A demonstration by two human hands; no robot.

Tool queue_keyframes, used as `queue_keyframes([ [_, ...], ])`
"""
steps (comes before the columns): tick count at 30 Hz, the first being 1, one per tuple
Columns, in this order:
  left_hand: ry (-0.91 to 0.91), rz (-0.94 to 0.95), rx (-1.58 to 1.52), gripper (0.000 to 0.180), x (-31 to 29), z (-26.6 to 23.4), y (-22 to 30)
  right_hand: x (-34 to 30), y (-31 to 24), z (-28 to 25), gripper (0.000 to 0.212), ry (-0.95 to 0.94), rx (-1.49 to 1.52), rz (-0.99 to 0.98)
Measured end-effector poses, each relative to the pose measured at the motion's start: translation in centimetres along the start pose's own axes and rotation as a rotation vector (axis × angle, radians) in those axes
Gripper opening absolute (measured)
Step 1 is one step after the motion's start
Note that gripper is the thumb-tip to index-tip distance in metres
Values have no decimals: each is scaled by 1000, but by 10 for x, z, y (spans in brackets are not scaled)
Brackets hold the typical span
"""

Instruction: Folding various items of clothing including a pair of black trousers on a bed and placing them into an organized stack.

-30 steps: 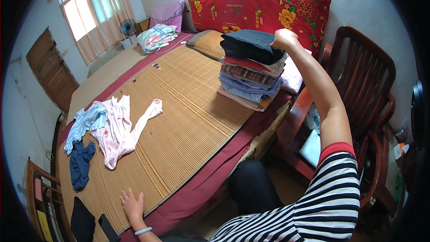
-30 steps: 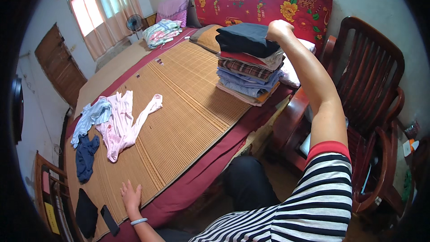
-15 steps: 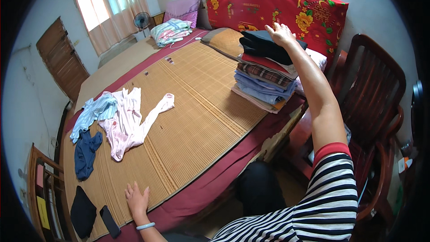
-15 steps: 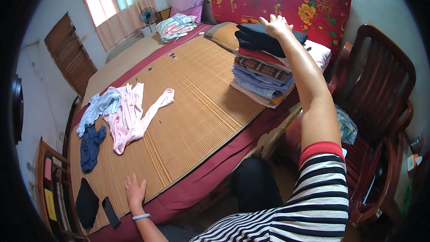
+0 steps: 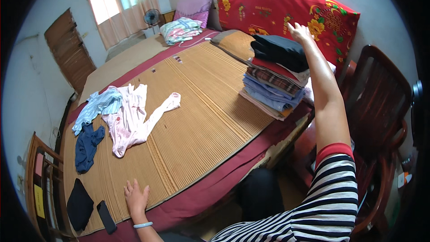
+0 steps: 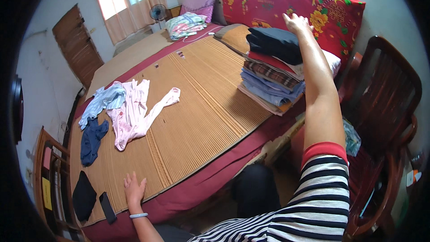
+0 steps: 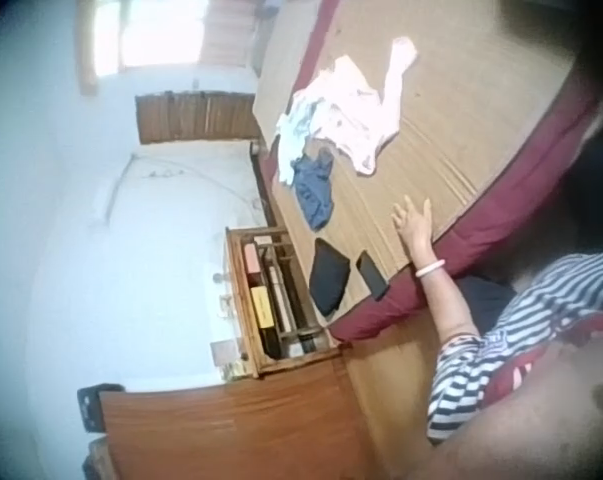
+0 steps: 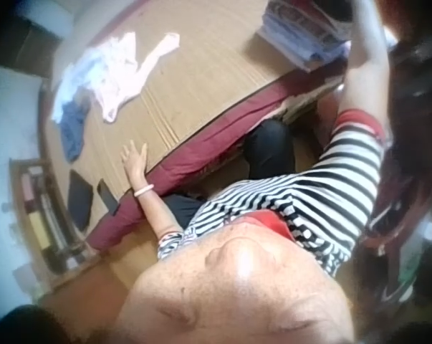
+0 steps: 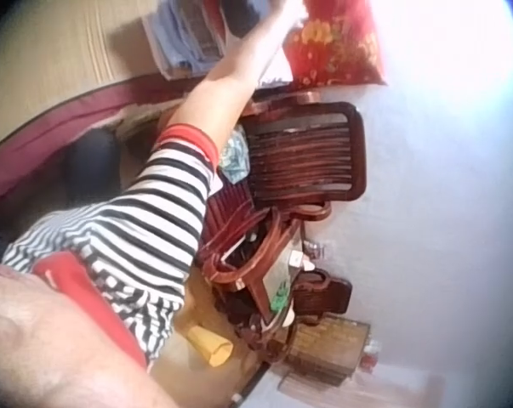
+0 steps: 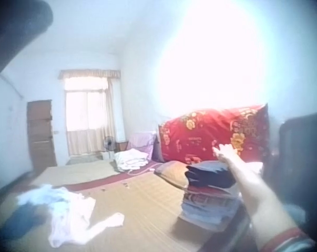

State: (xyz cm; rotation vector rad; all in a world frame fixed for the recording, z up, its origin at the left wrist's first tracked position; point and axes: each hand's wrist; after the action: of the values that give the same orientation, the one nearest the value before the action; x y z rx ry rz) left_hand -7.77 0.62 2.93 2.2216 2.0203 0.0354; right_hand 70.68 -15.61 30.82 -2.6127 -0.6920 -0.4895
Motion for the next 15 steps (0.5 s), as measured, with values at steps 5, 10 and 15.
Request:
queue_keyframes([
  [5,-5,8,26,76,-4,-5,9,-29,5,54,75,-207,-112,14],
  [10,8,-31,54,74,-3,-2,9,-91,-43,87,82,-258,-272,-137],
  [15,13,-10,55,74,1,0,11,-98,-56,83,79,-229,-291,-171],
])
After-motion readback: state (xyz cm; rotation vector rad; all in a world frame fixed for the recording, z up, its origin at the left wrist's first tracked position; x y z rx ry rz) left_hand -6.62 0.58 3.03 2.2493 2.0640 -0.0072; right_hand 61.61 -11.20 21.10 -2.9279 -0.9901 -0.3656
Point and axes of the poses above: each hand's wrist, its own x-axis towards the middle knuckle, its own z-axis out of the palm, y = z × x, and after that the axes turned 7 degrees about -z, right-handed
